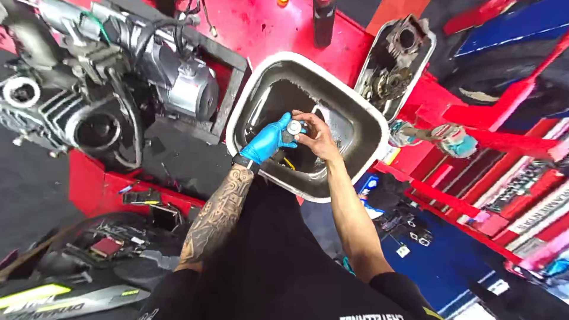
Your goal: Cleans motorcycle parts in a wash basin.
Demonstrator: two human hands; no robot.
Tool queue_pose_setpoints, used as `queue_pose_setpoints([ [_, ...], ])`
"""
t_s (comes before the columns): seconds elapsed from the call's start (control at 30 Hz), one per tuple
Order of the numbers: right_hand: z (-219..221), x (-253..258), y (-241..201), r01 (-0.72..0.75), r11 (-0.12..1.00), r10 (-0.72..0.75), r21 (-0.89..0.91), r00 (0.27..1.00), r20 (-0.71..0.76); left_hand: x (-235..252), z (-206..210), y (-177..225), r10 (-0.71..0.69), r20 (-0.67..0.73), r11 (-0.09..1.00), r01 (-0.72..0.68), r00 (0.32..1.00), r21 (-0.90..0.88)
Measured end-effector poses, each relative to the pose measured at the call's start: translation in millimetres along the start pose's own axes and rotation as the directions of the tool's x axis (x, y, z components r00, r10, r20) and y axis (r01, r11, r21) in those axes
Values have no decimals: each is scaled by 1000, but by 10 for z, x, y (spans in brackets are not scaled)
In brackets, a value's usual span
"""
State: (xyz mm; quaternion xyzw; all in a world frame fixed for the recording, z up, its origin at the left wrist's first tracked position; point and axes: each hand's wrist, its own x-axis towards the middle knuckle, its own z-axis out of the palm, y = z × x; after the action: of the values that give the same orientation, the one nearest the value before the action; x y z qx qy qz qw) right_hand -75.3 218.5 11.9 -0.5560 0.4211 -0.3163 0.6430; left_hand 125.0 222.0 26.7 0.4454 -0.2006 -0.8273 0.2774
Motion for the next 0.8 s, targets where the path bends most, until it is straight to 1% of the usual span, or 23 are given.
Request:
queue_pose_setpoints([
  [0.07,128,-78,114,-57,996,58,-74,998,11,-113,-87,-123,5,-62,992,3,998,129],
  [0.13,183,-128,302,-144,967,144,-210,989,-17,-204,-224,-264,-11,-136,973,42,991,227],
  [0.2,244,-221,483,-276,897,260,-345,961,-94,-327,-359,-345,-36,-225,960,96,974,262],
  [0.27,405,-284,656,-371,777,377,-509,921,-96,-349,-474,-372,-58,-308,959,139,950,247],
  [0.3,546,-303,728,-380,714,418,-589,905,-77,-316,-524,-386,-69,-333,960,153,940,233],
  [0.37,854,-254,955,-335,585,426,-738,902,-72,-175,-641,-440,-72,-361,966,156,930,207],
  [0.43,1099,-105,1100,-295,468,422,-833,903,-82,-49,-730,-466,-81,-389,964,172,918,205],
  [0.5,1250,21,1236,-253,362,449,-897,891,-70,40,-798,-505,-112,-398,964,196,910,177],
  [0.57,1318,105,1324,-223,294,470,-929,880,-62,136,-857,-511,-148,-394,972,207,907,111],
  [0.7,1266,121,1301,-248,273,455,-930,884,-102,437,-915,-432,-202,-389,978,207,899,-31],
  [0.73,1234,104,1298,-272,279,456,-921,881,-122,494,-929,-423,-207,-388,978,204,898,-49],
  [0.8,1196,50,1280,-344,274,497,-898,850,-175,587,-981,-434,-206,-368,977,210,907,-32],
])
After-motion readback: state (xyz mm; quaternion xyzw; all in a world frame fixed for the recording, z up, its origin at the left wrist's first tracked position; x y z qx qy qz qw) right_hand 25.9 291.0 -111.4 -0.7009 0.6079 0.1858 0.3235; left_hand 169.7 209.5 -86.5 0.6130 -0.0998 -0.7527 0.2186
